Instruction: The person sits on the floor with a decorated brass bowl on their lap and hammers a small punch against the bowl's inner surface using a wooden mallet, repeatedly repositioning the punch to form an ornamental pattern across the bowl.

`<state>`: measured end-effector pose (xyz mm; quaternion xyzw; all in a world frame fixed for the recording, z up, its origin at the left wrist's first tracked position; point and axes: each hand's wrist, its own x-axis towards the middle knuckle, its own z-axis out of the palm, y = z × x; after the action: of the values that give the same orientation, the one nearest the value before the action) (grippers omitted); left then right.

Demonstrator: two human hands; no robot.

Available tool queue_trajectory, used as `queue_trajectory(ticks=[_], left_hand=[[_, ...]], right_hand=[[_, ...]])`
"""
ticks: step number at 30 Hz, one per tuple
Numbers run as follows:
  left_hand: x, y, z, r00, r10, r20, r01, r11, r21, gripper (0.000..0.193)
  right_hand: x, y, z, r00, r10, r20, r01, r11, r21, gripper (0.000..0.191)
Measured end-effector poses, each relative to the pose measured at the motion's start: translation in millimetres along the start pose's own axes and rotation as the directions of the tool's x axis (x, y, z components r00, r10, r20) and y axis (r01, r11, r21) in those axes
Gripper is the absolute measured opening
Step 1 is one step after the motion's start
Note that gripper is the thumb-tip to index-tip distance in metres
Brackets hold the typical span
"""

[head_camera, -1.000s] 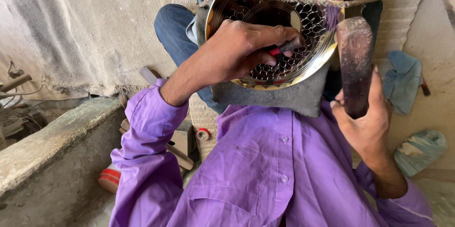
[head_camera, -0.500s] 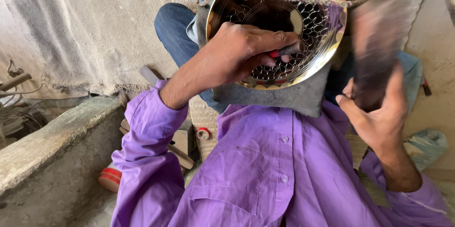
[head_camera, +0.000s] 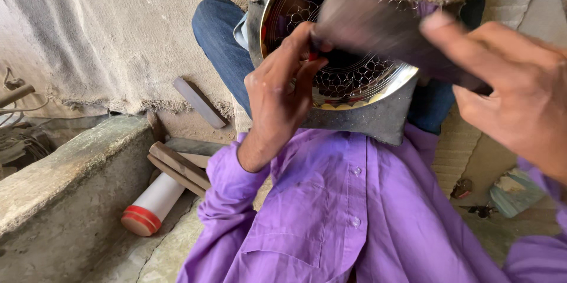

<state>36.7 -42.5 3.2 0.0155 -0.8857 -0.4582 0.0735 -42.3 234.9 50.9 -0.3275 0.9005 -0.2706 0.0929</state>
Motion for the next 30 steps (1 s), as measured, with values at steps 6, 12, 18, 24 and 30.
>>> queue_trajectory(ticks=[6,12,18,24,30], left_hand=[[-7.8,4.2,12.1,0.973,-0.145,-0.180,0.141,0.989,-0.036,0.043],[-8.2,0.9,12.6,0.970,-0.150,-0.194,0.144,0.989,-0.043,0.044],[-4.9,-1.8,3.0,0.993,-0.103,-0.057,0.099,0.993,-0.067,0.042],[5.2,-6.4,-3.7,0.987,0.066,0.144,-0.059,0.997,-0.052,0.047],[24.3,-21.1,-11.2,0.886,0.267,0.379,-0.201,0.958,-0.204,0.053]], right_hand=[[46.8,-7.5,-29.1,0.975,-0.099,0.197,0.116,0.990,-0.076,0.089],[53.2,3.2,-33.2,0.936,-0.118,0.331,0.201,0.953,-0.229,0.092],[27.8,11.0,-19.4,0.991,-0.094,0.094,0.093,0.995,0.017,0.089],[0.8,3.1,-9.1,0.991,0.003,0.133,0.012,0.993,-0.114,0.089],[-32.2,-5.2,12.9,0.985,0.153,0.080,-0.153,0.988,-0.010,0.089]])
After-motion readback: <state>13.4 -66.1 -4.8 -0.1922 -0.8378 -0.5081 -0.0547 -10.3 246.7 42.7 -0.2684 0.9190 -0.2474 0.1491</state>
